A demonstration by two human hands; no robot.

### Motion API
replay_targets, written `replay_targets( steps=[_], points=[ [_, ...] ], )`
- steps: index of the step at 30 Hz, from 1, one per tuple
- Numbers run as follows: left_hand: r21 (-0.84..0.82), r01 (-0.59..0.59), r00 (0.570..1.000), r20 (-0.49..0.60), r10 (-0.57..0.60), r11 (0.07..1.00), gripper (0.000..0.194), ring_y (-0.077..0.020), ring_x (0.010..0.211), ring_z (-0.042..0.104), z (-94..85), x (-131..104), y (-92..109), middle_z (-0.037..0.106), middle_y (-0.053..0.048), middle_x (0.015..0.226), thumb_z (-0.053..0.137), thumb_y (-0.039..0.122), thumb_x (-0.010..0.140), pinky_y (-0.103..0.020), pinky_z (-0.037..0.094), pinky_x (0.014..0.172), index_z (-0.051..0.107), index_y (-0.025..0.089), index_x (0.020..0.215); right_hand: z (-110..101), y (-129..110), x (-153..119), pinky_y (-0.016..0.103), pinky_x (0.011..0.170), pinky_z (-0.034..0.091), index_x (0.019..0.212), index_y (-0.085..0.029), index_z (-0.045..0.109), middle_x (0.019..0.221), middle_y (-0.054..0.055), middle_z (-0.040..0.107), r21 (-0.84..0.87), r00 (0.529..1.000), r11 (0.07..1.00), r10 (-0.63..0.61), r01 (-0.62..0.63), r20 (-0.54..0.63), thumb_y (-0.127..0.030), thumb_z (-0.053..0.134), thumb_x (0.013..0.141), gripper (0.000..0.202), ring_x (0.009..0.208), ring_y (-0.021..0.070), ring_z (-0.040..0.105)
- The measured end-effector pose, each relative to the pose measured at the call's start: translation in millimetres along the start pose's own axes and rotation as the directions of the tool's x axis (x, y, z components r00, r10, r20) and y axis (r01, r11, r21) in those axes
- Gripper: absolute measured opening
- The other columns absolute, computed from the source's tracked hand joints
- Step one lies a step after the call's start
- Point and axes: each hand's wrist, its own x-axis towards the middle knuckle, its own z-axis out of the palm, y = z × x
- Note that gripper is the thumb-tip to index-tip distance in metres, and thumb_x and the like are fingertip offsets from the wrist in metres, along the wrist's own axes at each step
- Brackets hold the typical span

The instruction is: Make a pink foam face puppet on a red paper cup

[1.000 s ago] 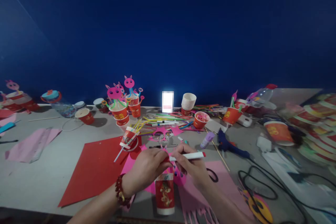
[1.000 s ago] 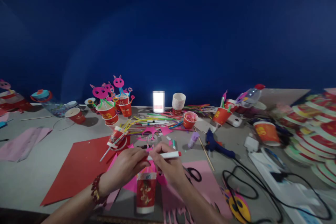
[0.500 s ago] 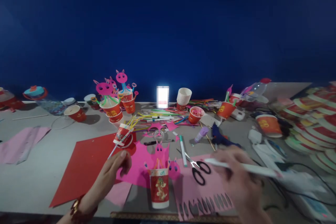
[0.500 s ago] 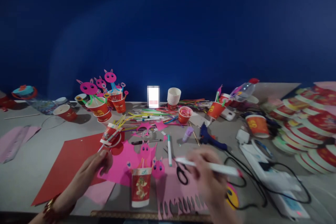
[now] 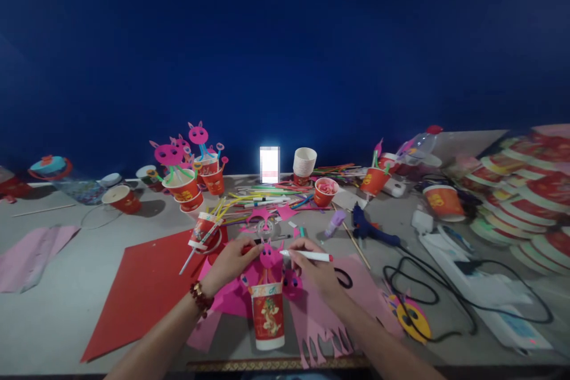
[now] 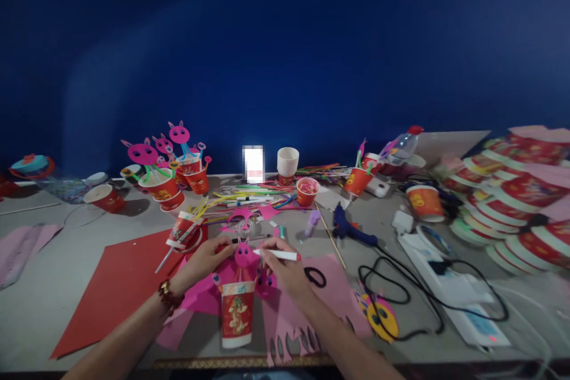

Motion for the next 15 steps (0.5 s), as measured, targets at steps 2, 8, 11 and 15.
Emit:
replay_targets(
  steps=[2,8,11,15],
  points=[
    [-0.004,0.006,1.0,0.026,-0.005,1.0,0.038,-0.0112,0.05,0.043,4.3,3,-3,0.049,0.005,0.057,0.063,0.054,0.081,-0.023,0.029,0.045,0.059,0.019,0.067,1,6,0,0.023,0.046,0.043,0.082,-0.022,0.061,0.059,-0.004,0.059,0.007,1.0,1.0,0.002,-0.002,0.009,-0.043,0.069,0.082,0.022,0.047,0.0115,0.052],
    [-0.114,0.081,0.992,0.104,-0.069,0.99,0.043,-0.0089,0.037,0.033,8.9,2,-19,0.038,0.009,0.044,0.059,0.059,0.082,-0.022,0.02,0.039,0.051,0.02,0.066,9,10,1,0.021,0.043,0.038,0.077,-0.023,0.054,0.059,-0.005,0.059,-0.054,0.999,0.998,-0.044,0.045,0.025,-0.032,0.062,0.085,0.015,0.045,0.0107,0.05],
    [-0.188,0.086,0.993,0.094,-0.069,0.978,0.042,-0.0075,0.036,0.03,7.8,-1,-28,0.037,0.01,0.044,0.061,0.06,0.081,-0.021,0.018,0.038,0.051,0.02,0.069,15,12,4,0.021,0.045,0.038,0.073,-0.023,0.053,0.057,-0.005,0.056,-0.113,0.993,0.988,-0.111,0.108,-0.025,-0.026,0.061,0.084,0.014,0.048,0.0113,0.05],
    [-0.279,0.073,0.995,0.086,-0.05,0.957,0.038,-0.0063,0.036,0.028,6.5,-4,-36,0.036,0.011,0.043,0.062,0.055,0.084,-0.019,0.018,0.037,0.051,0.02,0.074,20,19,9,0.023,0.049,0.041,0.071,-0.022,0.054,0.057,-0.005,0.053,-0.13,0.987,0.982,-0.147,0.138,-0.057,-0.024,0.06,0.083,0.014,0.051,0.0121,0.052]
  ],
)
